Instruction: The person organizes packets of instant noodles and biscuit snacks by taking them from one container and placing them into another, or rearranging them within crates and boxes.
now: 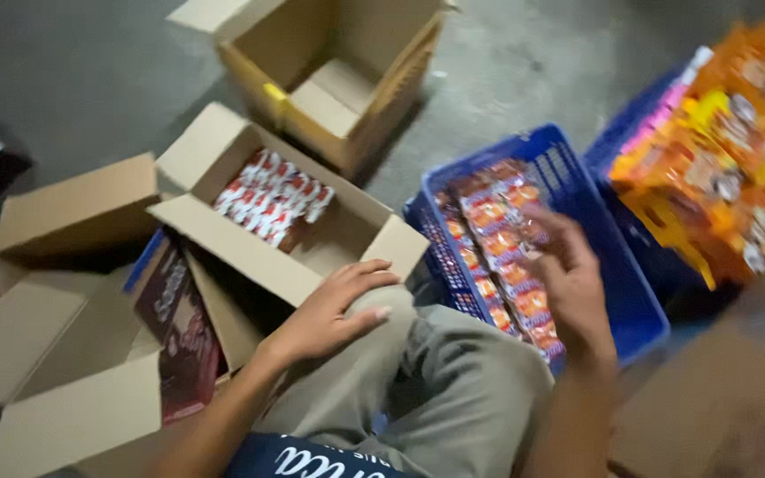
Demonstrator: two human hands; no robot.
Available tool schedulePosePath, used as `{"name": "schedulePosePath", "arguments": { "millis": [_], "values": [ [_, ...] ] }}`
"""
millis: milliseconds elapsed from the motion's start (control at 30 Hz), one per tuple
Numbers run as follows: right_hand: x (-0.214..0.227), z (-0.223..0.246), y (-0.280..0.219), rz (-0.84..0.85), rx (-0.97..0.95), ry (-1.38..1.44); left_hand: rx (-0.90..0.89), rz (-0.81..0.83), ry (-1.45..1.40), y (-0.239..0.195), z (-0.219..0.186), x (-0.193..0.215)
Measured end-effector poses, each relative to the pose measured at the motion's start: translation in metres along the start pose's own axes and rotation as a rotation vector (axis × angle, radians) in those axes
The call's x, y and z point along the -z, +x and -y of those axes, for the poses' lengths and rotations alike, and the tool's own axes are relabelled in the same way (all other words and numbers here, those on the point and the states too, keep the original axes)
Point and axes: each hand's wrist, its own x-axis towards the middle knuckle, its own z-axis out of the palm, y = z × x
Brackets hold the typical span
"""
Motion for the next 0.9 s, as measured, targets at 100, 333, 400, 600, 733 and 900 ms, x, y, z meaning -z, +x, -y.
{"name": "schedulePosePath", "arguments": {
  "millis": [100, 333, 400, 600, 733, 900],
  "values": [
    [-0.039, -0.016, 0.011, 0.307, -0.196, -0.167, 0.083, 0.021, -0.147, 0.0, 0.009, 0.012],
    [-0.08, -0.012, 0.023, 0.662, -0.354, -0.643, 0.435, -0.124, -0.067, 0.032, 0.152, 0.022],
    [-0.089, 0.017, 0.027, 0.583, -0.406, -0.626, 0.491, -0.182, 0.035, 0.059, 0.229, 0.017],
    [-0.076, 0.01, 0.035, 0.447, -0.499, -0.651, 0.814, -0.283, 0.335, 0.118, 0.364, 0.005],
    [-0.073, 0.012, 0.04, 0.48, -0.651, -0.663, 0.945, -0.178, 0.632, 0.147, 0.402, -0.009],
    [-0.062, -0.004, 0.043, 0.467, -0.678, -0.624, 0.966, -0.375, 0.977, 0.157, 0.47, -0.058]
  ]
}}
